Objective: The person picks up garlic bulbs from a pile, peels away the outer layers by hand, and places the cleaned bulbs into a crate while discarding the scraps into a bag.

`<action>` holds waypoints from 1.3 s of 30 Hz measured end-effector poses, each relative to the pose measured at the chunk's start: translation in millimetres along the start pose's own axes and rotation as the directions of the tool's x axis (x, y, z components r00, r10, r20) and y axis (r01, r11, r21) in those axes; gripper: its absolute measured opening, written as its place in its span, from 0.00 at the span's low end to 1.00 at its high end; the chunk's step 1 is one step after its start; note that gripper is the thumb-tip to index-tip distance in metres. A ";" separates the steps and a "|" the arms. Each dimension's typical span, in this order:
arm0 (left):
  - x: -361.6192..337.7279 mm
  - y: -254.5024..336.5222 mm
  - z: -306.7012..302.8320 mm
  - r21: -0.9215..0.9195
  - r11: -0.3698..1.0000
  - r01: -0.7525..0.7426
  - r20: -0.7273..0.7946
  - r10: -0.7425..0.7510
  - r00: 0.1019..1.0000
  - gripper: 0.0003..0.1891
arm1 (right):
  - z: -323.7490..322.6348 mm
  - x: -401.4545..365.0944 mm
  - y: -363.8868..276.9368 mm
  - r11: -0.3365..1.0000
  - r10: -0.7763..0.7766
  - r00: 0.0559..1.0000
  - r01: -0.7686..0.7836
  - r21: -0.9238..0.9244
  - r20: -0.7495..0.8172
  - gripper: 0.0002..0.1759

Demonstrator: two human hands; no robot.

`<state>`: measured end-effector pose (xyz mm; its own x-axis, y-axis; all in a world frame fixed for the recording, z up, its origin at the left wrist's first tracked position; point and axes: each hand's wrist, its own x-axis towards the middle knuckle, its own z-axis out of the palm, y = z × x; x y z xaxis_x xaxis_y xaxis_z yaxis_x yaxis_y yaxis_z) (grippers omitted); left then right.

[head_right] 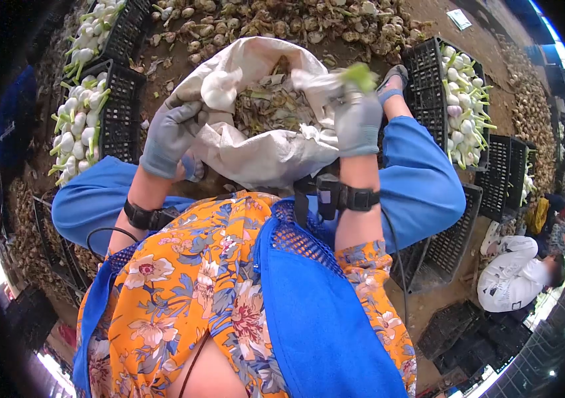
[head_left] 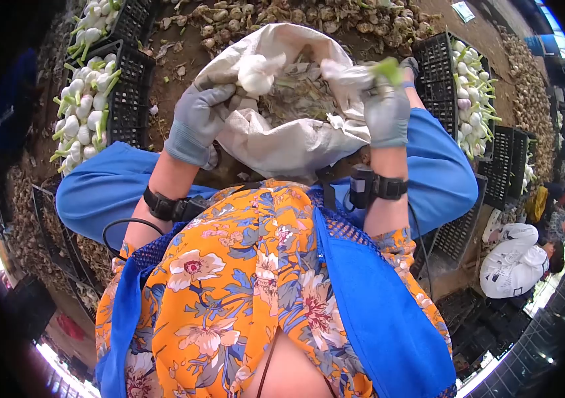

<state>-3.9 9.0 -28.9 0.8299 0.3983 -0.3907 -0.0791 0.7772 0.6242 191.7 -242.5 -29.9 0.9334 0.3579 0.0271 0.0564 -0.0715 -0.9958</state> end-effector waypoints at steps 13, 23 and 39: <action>-11.6 8.6 7.5 0.081 0.986 -0.147 0.052 0.143 0.988 0.12 | 63.0 0.6 -10.0 0.950 0.148 0.973 -0.189 0.247 0.177 0.13; -16.1 158.0 5.3 0.674 0.711 -0.199 -0.032 0.298 0.954 0.12 | 104.3 -9.8 11.3 0.318 0.339 0.719 0.520 -0.793 0.607 0.19; 71.8 323.6 -231.7 0.935 -0.349 0.067 0.142 0.539 0.830 0.14 | 132.0 38.2 65.5 0.333 0.707 0.511 0.369 -0.868 0.489 0.29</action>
<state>-97.8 401.9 -11.7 0.7245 0.6807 0.1085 0.5996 -0.7000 0.3878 184.2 -110.6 -105.6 0.3433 0.5873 -0.7330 0.6707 -0.6996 -0.2464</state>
